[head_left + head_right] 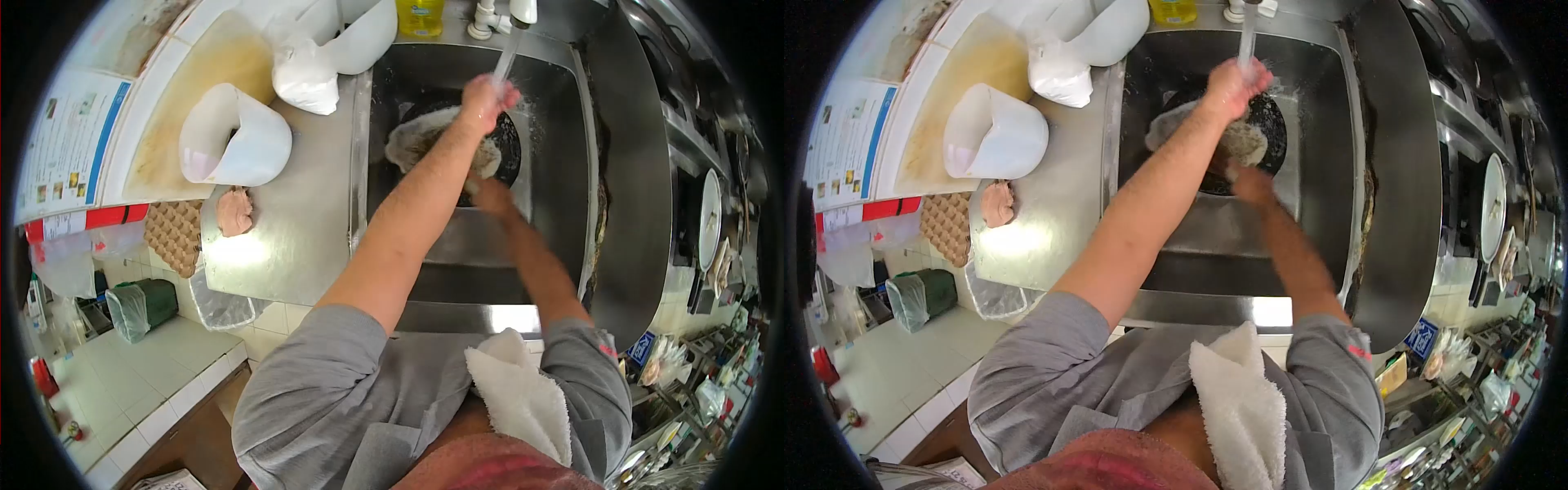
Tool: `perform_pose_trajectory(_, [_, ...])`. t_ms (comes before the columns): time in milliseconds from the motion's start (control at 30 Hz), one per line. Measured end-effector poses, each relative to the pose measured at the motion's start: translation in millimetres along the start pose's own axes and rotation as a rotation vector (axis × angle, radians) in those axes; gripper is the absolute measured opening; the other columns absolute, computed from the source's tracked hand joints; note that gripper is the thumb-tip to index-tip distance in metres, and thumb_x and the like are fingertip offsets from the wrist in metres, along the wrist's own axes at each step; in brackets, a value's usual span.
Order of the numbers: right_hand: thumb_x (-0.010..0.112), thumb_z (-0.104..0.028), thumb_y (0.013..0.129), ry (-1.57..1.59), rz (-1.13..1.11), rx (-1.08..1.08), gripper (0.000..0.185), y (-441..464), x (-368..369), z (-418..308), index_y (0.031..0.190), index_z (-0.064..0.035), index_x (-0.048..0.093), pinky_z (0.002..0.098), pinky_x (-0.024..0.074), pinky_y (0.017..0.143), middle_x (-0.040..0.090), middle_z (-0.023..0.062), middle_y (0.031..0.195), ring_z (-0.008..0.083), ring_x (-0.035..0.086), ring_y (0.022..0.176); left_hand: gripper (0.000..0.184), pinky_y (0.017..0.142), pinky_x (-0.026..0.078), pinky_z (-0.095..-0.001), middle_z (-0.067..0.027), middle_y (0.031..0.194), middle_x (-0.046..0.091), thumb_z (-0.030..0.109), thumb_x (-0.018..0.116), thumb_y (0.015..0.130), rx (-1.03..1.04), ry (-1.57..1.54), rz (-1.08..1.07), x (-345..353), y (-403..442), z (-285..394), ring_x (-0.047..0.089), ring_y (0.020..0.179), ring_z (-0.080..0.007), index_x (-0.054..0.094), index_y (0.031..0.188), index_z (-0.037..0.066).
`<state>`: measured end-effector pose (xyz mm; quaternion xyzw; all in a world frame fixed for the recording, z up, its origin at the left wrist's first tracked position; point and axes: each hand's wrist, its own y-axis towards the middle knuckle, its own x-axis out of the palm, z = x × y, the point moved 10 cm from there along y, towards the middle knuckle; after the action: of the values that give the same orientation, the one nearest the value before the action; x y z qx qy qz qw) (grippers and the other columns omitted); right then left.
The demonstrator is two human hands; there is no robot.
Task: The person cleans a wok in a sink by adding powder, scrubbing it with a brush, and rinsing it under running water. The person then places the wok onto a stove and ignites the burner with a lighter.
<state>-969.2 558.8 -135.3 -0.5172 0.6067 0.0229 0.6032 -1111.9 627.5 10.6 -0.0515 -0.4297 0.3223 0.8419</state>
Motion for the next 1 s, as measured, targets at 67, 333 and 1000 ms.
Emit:
perform_pose_trajectory(67, [0.054, -0.014, 0.075, -0.029, -0.087, 0.070, 0.063, -13, -38, 38, 0.134, -0.0231, 0.032, 0.0463, 0.0424, 0.084, 0.054, 0.0175, 0.113, 0.0329, 0.052, 0.104, 0.011, 0.053, 0.049, -0.0289, -0.0123, 0.079, 0.057, 0.004, 0.047, 0.084, 0.054, -0.100, 0.052, -1, -3, 23, 0.058, 0.065, -0.0217, 0.050, 0.094, -0.001])
perform_pose_trajectory(333, [0.056, -0.023, 0.079, 0.531, -0.188, -0.044, 0.064, -28, 33, -52, 0.135, -0.0091, 0.027, 0.0394, 0.0393, 0.087, 0.051, 0.0183, 0.117, 0.0322, 0.050, 0.105, 0.015, 0.049, 0.043, -0.0238, -0.0079, 0.077, 0.059, 0.009, 0.052, 0.082, -0.064, 0.579, -0.315, 44, -28, -40, 0.057, 0.059, -0.0134, 0.055, 0.095, 0.001])
perform_pose_trajectory(1000, [0.058, -0.008, 0.072, -0.101, -0.092, 0.186, 0.073, -35, -76, 71, 0.137, -0.0221, 0.027, 0.0390, 0.0449, 0.083, 0.057, 0.0155, 0.112, 0.0279, 0.055, 0.102, 0.024, 0.060, 0.044, -0.0251, -0.0051, 0.089, 0.059, 0.020, 0.054, 0.086, -0.009, 0.654, 0.044, -116, -99, 31, 0.057, 0.072, -0.0127, 0.054, 0.102, 0.002])
